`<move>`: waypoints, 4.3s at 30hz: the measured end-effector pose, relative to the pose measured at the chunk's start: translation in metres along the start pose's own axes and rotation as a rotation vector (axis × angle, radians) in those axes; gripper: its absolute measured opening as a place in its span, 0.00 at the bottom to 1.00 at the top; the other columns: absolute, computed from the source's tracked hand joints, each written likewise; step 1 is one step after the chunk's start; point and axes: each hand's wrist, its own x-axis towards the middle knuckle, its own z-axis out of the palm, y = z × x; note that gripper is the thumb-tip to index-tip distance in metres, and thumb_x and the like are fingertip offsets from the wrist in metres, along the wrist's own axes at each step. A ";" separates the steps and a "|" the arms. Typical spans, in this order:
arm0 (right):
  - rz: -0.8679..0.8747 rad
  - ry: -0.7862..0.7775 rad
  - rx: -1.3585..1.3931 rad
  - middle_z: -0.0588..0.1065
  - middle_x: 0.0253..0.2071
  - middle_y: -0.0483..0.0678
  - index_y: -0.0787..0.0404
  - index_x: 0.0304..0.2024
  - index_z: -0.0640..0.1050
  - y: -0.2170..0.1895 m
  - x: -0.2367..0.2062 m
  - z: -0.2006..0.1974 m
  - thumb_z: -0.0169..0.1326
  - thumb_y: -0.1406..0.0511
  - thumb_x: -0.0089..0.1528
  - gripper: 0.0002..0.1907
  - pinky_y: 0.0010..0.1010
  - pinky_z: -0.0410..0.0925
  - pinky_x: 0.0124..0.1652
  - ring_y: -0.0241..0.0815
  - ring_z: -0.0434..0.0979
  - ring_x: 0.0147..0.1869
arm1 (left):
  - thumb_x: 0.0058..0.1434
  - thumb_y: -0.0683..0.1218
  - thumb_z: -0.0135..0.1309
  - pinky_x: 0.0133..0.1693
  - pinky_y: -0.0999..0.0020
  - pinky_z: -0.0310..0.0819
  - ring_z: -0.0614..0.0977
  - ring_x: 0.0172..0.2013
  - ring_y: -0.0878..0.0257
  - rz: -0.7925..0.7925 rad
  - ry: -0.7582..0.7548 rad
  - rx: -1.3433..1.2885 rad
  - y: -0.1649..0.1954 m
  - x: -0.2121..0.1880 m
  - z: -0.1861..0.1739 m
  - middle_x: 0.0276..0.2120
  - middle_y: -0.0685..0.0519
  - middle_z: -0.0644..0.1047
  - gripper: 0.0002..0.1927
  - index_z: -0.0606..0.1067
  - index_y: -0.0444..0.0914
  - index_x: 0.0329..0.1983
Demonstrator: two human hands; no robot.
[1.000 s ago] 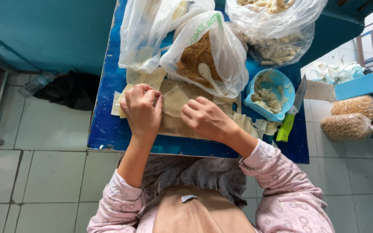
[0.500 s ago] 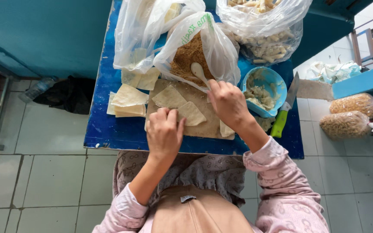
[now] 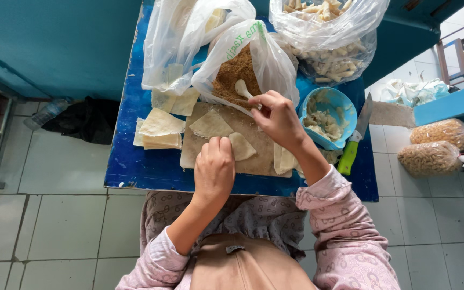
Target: The person sits at a low blue table folding dumplings. They take square dough wrappers one at a time, place filling from a blue bowl onto a wrapper, sometimes add a spoonful of brown paste from a plastic bag, then pinch the wrapper closed and set the folded dumpling aside.
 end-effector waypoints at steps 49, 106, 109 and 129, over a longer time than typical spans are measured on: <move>-0.742 -0.003 -0.277 0.79 0.41 0.60 0.75 0.50 0.73 -0.048 -0.109 -0.007 0.55 0.77 0.65 0.11 0.43 0.78 0.50 0.55 0.84 0.46 | 0.62 0.36 0.57 0.37 0.68 0.80 0.84 0.33 0.61 -0.344 -0.058 -0.780 -0.022 -0.001 -0.024 0.35 0.49 0.80 0.22 0.68 0.35 0.59; -0.058 -0.053 -0.012 0.75 0.39 0.50 0.62 0.37 0.80 -0.038 -0.063 0.030 0.60 0.72 0.59 0.05 0.37 0.69 0.47 0.50 0.76 0.47 | 0.62 0.40 0.56 0.48 0.58 0.73 0.77 0.47 0.52 0.044 0.032 -0.229 -0.006 -0.007 -0.013 0.50 0.50 0.74 0.10 0.77 0.37 0.47; -0.235 -0.128 -0.192 0.75 0.43 0.51 0.62 0.42 0.81 -0.042 -0.071 0.018 0.58 0.72 0.59 0.08 0.40 0.66 0.50 0.53 0.74 0.49 | 0.62 0.41 0.56 0.48 0.58 0.73 0.77 0.48 0.52 0.110 -0.002 -0.221 -0.012 -0.006 -0.019 0.50 0.50 0.74 0.10 0.78 0.37 0.46; -0.011 -0.079 0.052 0.75 0.37 0.50 0.64 0.37 0.80 -0.032 -0.067 0.029 0.60 0.70 0.60 0.04 0.37 0.67 0.45 0.51 0.74 0.46 | 0.61 0.44 0.59 0.40 0.55 0.74 0.78 0.38 0.47 0.163 -0.153 -0.372 -0.036 0.029 -0.011 0.33 0.48 0.75 0.07 0.74 0.36 0.37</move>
